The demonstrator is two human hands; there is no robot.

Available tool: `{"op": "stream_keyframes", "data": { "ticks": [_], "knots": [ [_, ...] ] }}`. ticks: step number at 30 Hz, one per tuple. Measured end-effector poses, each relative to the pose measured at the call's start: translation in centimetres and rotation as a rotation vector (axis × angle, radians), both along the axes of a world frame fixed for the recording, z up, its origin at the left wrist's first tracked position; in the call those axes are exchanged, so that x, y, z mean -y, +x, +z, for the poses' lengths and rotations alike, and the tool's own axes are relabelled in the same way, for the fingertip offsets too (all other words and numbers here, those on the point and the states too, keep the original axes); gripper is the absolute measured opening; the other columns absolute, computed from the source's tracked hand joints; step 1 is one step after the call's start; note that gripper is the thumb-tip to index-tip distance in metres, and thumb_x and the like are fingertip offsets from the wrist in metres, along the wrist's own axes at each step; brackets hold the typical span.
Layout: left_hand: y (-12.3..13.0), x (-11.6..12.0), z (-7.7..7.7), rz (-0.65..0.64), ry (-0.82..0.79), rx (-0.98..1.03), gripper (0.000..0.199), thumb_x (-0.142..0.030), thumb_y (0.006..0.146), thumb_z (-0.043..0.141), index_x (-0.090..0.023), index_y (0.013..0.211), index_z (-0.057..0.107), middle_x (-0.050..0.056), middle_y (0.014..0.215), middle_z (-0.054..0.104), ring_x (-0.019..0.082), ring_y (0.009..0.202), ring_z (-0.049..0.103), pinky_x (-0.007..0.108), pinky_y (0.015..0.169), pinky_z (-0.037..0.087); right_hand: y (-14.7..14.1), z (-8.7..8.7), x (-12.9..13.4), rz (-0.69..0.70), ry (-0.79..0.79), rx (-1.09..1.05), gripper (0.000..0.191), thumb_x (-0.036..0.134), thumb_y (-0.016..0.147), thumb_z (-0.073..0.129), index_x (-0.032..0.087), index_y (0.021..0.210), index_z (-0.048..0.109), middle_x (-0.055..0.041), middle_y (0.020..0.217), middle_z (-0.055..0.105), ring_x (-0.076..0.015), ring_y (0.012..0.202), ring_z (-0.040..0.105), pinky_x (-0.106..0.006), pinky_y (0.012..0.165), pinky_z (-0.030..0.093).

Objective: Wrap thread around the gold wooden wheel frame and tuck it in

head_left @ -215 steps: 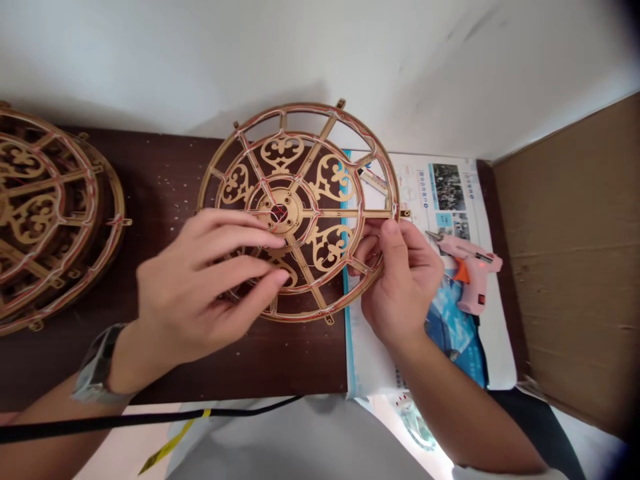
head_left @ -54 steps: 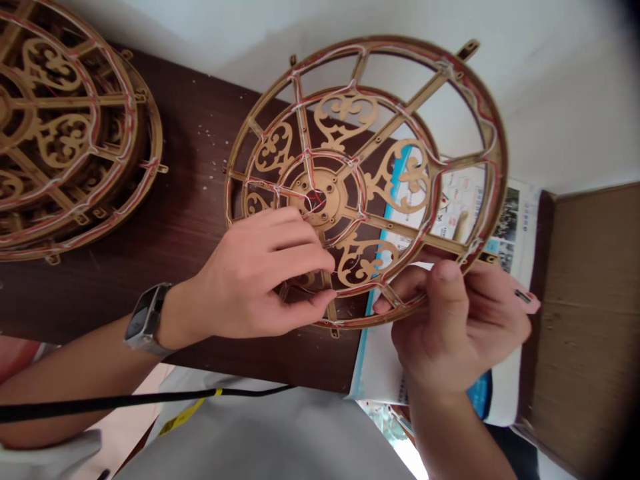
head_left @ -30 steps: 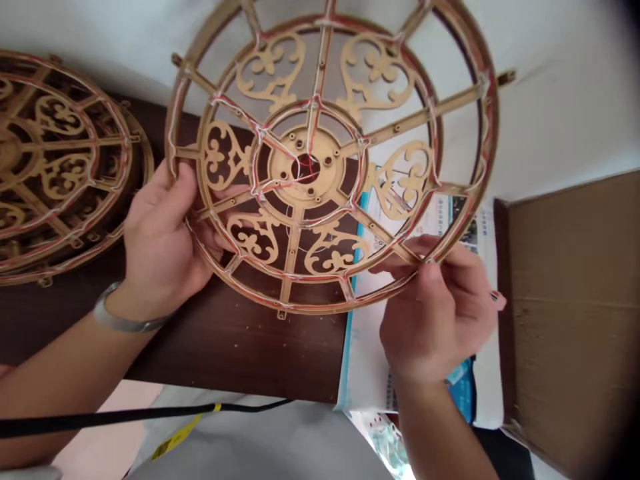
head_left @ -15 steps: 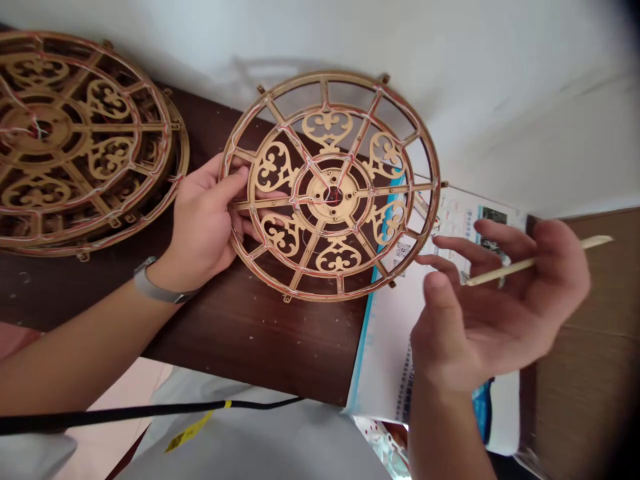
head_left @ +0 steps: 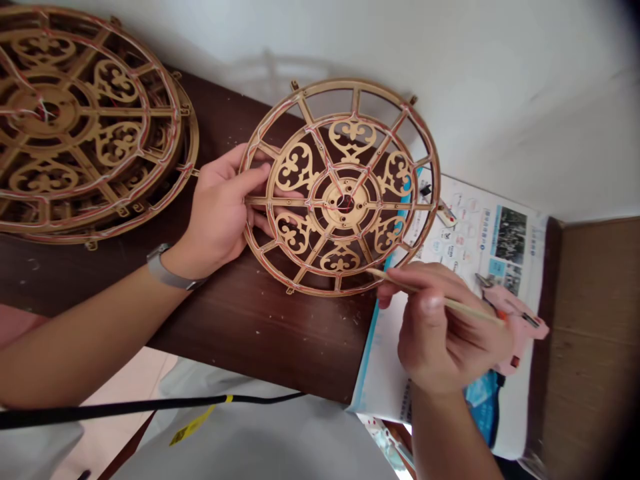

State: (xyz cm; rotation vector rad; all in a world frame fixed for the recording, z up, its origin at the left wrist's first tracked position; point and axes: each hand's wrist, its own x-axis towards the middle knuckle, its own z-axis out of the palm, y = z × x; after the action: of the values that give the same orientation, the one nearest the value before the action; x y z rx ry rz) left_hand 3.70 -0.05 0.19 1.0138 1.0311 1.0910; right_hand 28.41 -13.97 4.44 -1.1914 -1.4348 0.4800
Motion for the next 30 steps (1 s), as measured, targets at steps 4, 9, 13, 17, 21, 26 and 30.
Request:
{"op": "stream_keyframes", "data": {
  "ticks": [4, 9, 13, 17, 21, 26, 30],
  "knots": [
    [0.0, -0.3, -0.2, 0.003, -0.002, -0.005, 0.046, -0.049, 0.092, 0.086, -0.024, 0.123, 0.063, 0.003, 0.083, 0.08, 0.033, 0.077, 0.082, 0.04, 0.05, 0.064, 0.1, 0.0, 0.2, 0.178, -0.241, 0.002, 0.02, 0.014, 0.104, 0.071, 0.023, 0.117, 0.084, -0.0045, 0.093, 0.083, -0.0183, 0.075, 0.078, -0.033, 0.063, 0.062],
    [-0.1, -0.8, 0.2, 0.007, 0.074, -0.032, 0.059, -0.065, 0.082, 0.095, -0.022, 0.112, 0.068, 0.002, 0.079, 0.078, 0.023, 0.062, 0.073, 0.032, 0.041, 0.055, -0.3, -0.2, -0.1, 0.282, -0.31, 0.062, 0.013, 0.01, 0.102, 0.073, 0.02, 0.106, 0.08, -0.0017, 0.086, 0.082, -0.0147, 0.074, 0.079, -0.027, 0.064, 0.062],
    [-0.4, -1.2, 0.2, 0.01, 0.127, -0.087, 0.075, -0.055, 0.059, 0.112, -0.023, 0.113, 0.072, -0.001, 0.077, 0.077, 0.017, 0.056, 0.065, 0.032, 0.043, 0.056, -0.8, -0.7, -0.5, 0.335, -0.232, 0.077, 0.013, 0.007, 0.099, 0.074, 0.019, 0.099, 0.079, -0.0027, 0.084, 0.082, -0.015, 0.071, 0.078, -0.028, 0.063, 0.063],
    [-0.6, -1.6, -0.2, 0.011, 0.106, -0.141, 0.078, -0.059, 0.057, 0.111, -0.023, 0.115, 0.072, -0.002, 0.074, 0.073, 0.018, 0.056, 0.064, 0.035, 0.042, 0.055, -1.2, -1.1, -0.7, 0.358, -0.208, 0.098, 0.014, 0.008, 0.099, 0.075, 0.02, 0.095, 0.077, -0.0035, 0.085, 0.082, -0.0157, 0.071, 0.077, -0.03, 0.063, 0.063],
    [-0.7, -1.8, -0.7, 0.005, 0.112, -0.165, 0.077, -0.061, 0.06, 0.11, -0.025, 0.115, 0.071, -0.004, 0.07, 0.068, 0.017, 0.056, 0.061, 0.036, 0.043, 0.054, -1.4, -1.4, -0.9, 0.348, -0.228, 0.164, 0.012, 0.011, 0.102, 0.073, 0.02, 0.096, 0.078, -0.0037, 0.085, 0.083, -0.0158, 0.073, 0.078, -0.03, 0.064, 0.064],
    [-0.9, -1.9, -1.0, -0.022, 0.17, -0.154, 0.073, -0.061, 0.064, 0.109, -0.025, 0.116, 0.071, -0.005, 0.072, 0.064, 0.014, 0.061, 0.058, 0.035, 0.05, 0.056, -1.5, -1.7, -1.0, 0.336, -0.213, 0.199, 0.01, 0.012, 0.103, 0.073, 0.02, 0.098, 0.077, -0.0039, 0.088, 0.084, -0.0155, 0.073, 0.079, -0.029, 0.064, 0.064],
    [-1.0, -1.9, -1.1, -0.02, 0.172, -0.148, 0.07, -0.059, 0.068, 0.108, -0.025, 0.118, 0.072, -0.005, 0.073, 0.066, 0.014, 0.063, 0.057, 0.035, 0.053, 0.056, -1.5, -2.1, -1.0, 0.37, -0.159, 0.267, 0.01, 0.009, 0.104, 0.071, 0.019, 0.104, 0.074, -0.0049, 0.089, 0.082, -0.015, 0.074, 0.077, -0.029, 0.066, 0.063]
  ]
}}
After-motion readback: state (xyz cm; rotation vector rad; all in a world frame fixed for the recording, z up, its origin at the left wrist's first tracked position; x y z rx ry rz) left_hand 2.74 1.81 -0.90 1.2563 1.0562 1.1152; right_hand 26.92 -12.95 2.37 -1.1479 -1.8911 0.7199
